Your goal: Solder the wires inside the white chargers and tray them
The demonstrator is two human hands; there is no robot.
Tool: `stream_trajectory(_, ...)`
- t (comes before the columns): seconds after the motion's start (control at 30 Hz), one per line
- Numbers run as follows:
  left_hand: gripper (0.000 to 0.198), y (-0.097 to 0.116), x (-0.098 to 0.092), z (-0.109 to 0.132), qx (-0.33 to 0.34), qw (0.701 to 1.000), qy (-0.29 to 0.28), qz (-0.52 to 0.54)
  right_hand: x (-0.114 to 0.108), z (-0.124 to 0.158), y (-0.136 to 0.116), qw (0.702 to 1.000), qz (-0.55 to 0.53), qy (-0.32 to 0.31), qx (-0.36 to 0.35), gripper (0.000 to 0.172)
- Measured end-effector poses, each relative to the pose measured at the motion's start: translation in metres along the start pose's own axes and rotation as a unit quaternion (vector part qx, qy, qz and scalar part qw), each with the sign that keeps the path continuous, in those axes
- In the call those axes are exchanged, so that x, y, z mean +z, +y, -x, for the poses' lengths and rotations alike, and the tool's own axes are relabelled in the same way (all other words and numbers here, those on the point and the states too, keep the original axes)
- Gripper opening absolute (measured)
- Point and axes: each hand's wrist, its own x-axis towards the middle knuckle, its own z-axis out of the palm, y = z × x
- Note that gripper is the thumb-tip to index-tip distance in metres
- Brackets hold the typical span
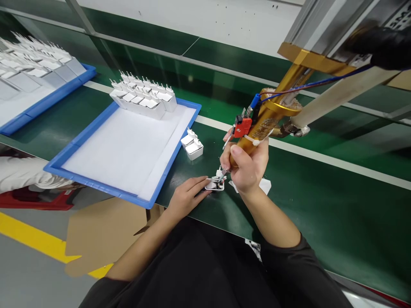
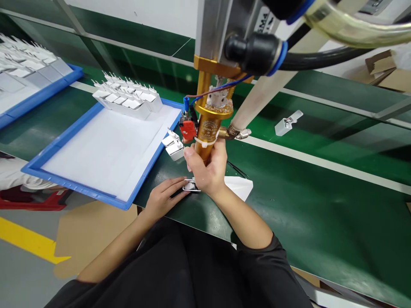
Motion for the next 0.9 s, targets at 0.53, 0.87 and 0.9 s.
stream_trajectory(0.53, 0.030, 0.003, -0.007, -0.013, -0.030, 0.996, -0.085, -0.005, 0.000, 0.001, -0.005, 0.999, 0.022, 0.005, 0.033, 0.023)
stream_trajectory(0.87, 0.016, 0.014, -0.005, -0.017, -0.109, 0.990, -0.061, 0.070, -0.002, -0.001, -0.001, 1.000, -0.002, 0.006, 0.025, 0.024)
stream_trajectory(0.9, 0.019, 0.015, -0.003, -0.021, -0.149, 0.982, -0.063, 0.099, -0.003, -0.002, 0.001, 1.000, -0.013, 0.006, 0.021, 0.023)
